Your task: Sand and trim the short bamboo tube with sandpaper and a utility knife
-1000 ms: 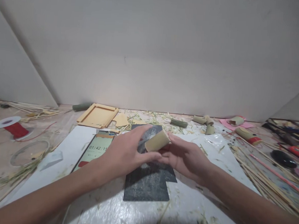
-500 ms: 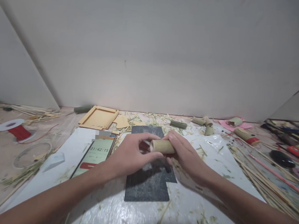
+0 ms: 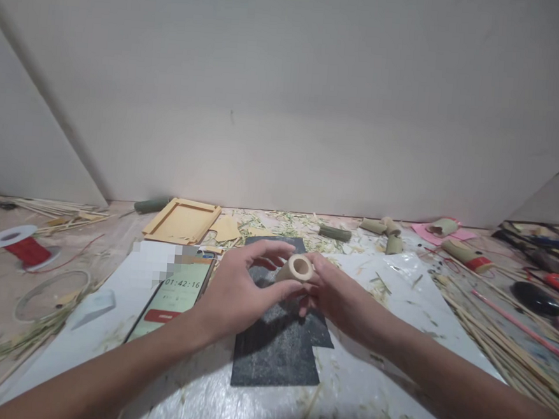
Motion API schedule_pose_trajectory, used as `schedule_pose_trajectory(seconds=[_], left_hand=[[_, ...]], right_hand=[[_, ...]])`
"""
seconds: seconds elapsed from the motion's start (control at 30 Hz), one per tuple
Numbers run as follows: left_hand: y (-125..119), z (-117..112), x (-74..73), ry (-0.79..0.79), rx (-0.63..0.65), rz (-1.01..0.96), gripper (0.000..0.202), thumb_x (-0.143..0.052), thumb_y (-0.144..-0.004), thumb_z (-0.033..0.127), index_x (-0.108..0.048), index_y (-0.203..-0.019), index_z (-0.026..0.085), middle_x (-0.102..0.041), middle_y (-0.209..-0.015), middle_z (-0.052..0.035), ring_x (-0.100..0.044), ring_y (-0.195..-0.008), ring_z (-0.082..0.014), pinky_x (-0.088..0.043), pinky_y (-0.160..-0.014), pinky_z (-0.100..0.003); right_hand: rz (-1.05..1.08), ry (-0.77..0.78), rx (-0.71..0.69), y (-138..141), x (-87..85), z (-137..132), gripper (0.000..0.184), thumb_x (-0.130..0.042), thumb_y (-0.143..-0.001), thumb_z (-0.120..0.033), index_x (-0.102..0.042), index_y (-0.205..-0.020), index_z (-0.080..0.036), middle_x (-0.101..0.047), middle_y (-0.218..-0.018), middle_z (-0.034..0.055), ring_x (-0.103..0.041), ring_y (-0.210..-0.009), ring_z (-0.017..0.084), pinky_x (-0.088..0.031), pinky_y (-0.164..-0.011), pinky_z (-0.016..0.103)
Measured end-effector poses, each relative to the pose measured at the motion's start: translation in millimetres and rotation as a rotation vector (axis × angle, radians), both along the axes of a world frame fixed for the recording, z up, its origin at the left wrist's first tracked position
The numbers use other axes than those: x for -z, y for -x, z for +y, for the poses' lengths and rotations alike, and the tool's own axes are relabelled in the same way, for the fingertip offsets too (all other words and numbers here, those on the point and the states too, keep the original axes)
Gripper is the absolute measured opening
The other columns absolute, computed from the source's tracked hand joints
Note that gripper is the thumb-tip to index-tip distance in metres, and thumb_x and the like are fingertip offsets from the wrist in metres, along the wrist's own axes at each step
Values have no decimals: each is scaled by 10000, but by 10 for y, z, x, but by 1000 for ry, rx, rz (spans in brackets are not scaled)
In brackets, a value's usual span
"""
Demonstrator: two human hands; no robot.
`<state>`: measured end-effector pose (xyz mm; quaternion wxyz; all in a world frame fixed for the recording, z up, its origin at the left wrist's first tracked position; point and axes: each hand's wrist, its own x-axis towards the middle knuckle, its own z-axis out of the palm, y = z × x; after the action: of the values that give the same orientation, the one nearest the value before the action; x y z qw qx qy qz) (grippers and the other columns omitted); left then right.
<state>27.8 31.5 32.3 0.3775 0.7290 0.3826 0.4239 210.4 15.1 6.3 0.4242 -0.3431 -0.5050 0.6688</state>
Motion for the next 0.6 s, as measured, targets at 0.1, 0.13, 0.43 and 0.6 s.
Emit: schedule_pose_trajectory(seconds=[0.1, 0.13, 0.43, 0.6], left_hand=[[-10, -23, 11, -75, 25, 11, 375, -781, -693, 228, -655, -1046, 250, -718, -966, 15, -658, -880, -151, -532, -839, -299], [-6, -15, 1, -80, 35, 13, 361, -777, -699, 229, -658, -1039, 250, -720, -965, 15, -658, -884, -150, -531, -843, -295], [266, 229, 19, -48, 290, 704, 852, -757, -562, 635, -533, -1294, 261, -589, -1326, -85, -573, -1165, -324, -509, -907, -438], [302, 165, 289, -157, 377, 1047, 1172, -617, -604, 745, -237, -1482, 68, -150, -1564, -192, -165, -1444, -338, -144, -1170, -493]], right_hand=[[147, 93, -108, -6, -32, -8, 284, -496, -931, -461, -548, -1038, -203, -564, -1020, 61, -561, -909, 176, -480, -783, 328], [148, 108, -118, -10, -58, -15, 279, -526, -916, -445, -546, -1052, -202, -571, -1038, 67, -569, -930, 186, -481, -810, 344], [-935, -629, 159, -125, -44, 75, 221, -673, -808, -320, -591, -988, -220, -580, -1137, 85, -565, -1006, 234, -448, -886, 412], [-1101, -769, 24, -136, 4, 41, 227, -627, -845, -270, -621, -1063, -206, -612, -1129, 88, -568, -1026, 229, -452, -895, 385]])
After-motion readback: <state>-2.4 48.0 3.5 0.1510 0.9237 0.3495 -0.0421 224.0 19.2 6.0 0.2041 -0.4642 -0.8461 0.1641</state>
